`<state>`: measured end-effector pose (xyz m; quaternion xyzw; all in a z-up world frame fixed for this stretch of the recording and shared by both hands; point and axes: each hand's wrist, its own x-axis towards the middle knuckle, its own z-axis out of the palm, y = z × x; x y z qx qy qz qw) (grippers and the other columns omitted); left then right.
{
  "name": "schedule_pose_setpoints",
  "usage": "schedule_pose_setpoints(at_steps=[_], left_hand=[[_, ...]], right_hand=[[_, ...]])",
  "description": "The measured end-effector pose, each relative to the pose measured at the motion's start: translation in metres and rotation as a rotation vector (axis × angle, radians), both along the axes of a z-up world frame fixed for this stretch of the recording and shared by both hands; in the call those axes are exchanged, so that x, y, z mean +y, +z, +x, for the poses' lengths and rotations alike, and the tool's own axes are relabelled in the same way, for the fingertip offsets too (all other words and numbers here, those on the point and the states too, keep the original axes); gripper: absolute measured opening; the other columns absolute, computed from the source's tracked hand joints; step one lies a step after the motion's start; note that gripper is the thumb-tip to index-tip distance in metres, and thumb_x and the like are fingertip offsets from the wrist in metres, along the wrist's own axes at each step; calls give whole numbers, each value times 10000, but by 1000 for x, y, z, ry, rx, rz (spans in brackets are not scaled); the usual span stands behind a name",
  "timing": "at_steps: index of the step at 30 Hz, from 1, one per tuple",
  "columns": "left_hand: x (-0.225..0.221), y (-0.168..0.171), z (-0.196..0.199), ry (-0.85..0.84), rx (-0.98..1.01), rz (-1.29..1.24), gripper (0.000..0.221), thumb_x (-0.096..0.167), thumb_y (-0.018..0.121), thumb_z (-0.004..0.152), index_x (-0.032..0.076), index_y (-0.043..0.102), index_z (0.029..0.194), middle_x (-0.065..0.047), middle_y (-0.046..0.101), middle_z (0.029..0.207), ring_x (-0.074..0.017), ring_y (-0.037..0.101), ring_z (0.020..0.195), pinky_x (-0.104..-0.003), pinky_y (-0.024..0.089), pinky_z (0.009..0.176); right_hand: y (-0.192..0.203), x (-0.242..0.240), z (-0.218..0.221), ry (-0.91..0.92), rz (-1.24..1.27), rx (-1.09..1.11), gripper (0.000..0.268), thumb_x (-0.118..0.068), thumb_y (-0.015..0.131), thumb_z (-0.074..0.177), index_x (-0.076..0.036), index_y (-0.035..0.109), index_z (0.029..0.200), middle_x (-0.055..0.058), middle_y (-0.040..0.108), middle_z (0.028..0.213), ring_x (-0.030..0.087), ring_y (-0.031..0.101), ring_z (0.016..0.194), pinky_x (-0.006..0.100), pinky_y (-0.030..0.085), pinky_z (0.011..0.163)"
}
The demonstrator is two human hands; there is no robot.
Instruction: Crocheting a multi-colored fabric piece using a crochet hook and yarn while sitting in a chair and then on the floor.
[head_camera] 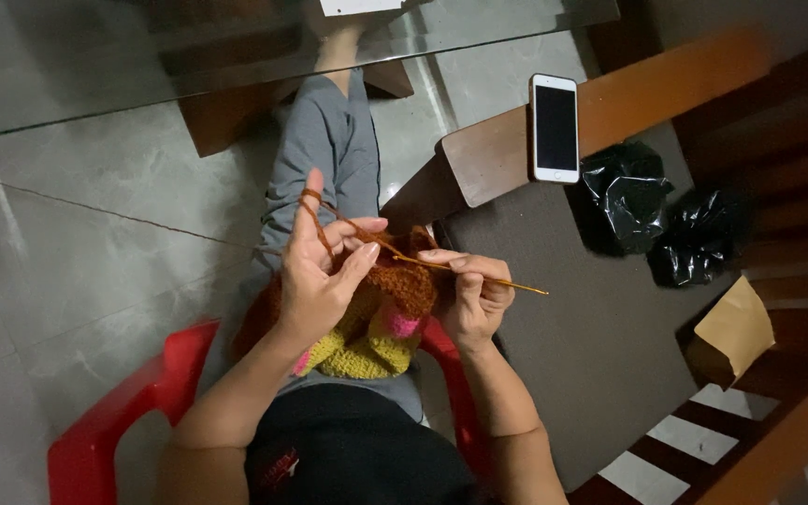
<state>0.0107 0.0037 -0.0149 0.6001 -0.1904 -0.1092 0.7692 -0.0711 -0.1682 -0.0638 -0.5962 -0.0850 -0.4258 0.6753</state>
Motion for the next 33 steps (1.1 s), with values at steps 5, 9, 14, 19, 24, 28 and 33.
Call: schedule_pose_setpoints(at_steps=[5, 9, 14, 19, 24, 28, 33], left_hand=[[0, 0, -1, -8, 20, -26, 932, 31, 670, 961, -37, 0, 1604, -210, 740, 1138, -132, 677, 785, -228, 534, 630], [0, -1, 0, -10, 16, -18, 939, 35, 678, 955, -42, 1, 1600, -210, 741, 1136, -124, 671, 778, -224, 531, 626], [0, -2, 0, -12, 10, -24, 929, 31, 669, 961, -31, 2, 1606, -207, 741, 1135, -122, 674, 776, -212, 508, 607], [-2, -3, -1, -12, 3, -20, 920, 34, 665, 965, -30, 10, 1608, -206, 744, 1133, -121, 674, 765, -210, 501, 595], [-1, -2, -1, -16, 10, -26, 923, 39, 668, 961, -27, 14, 1608, -201, 744, 1135, -118, 675, 770, -210, 505, 595], [0, -1, 0, -11, -26, -20, 912, 49, 665, 970, -40, 14, 1604, -206, 745, 1127, -124, 669, 745, -219, 502, 588], [-1, -3, 0, -9, -33, -21, 915, 58, 667, 969, -49, 15, 1601, -202, 748, 1125, -122, 673, 742, -220, 503, 592]], right_hand=[[0, 0, 1, 3, 9, -3, 259, -161, 460, 1108, 31, 557, 966, 333, 744, 927, 388, 772, 889, 481, 608, 857], [-4, -2, 0, 14, 6, -4, 255, -156, 467, 1106, 37, 560, 968, 334, 741, 920, 404, 774, 883, 486, 612, 839], [-3, -1, 1, 0, -3, -15, 234, -144, 469, 1105, 22, 559, 967, 316, 742, 920, 405, 778, 887, 478, 617, 842], [-3, -2, -1, 0, -17, -1, 248, -154, 455, 1110, 30, 554, 976, 321, 736, 916, 410, 777, 889, 478, 618, 838], [-2, -2, -1, 0, -20, 6, 250, -156, 453, 1110, 28, 558, 978, 316, 739, 920, 406, 778, 886, 476, 618, 840], [-4, -3, -1, -2, -40, 7, 239, -149, 447, 1114, 21, 554, 983, 311, 738, 930, 397, 776, 903, 474, 615, 847], [-2, -1, -1, 0, -5, 16, 262, -173, 461, 1110, 28, 548, 967, 318, 738, 905, 386, 781, 855, 441, 618, 808]])
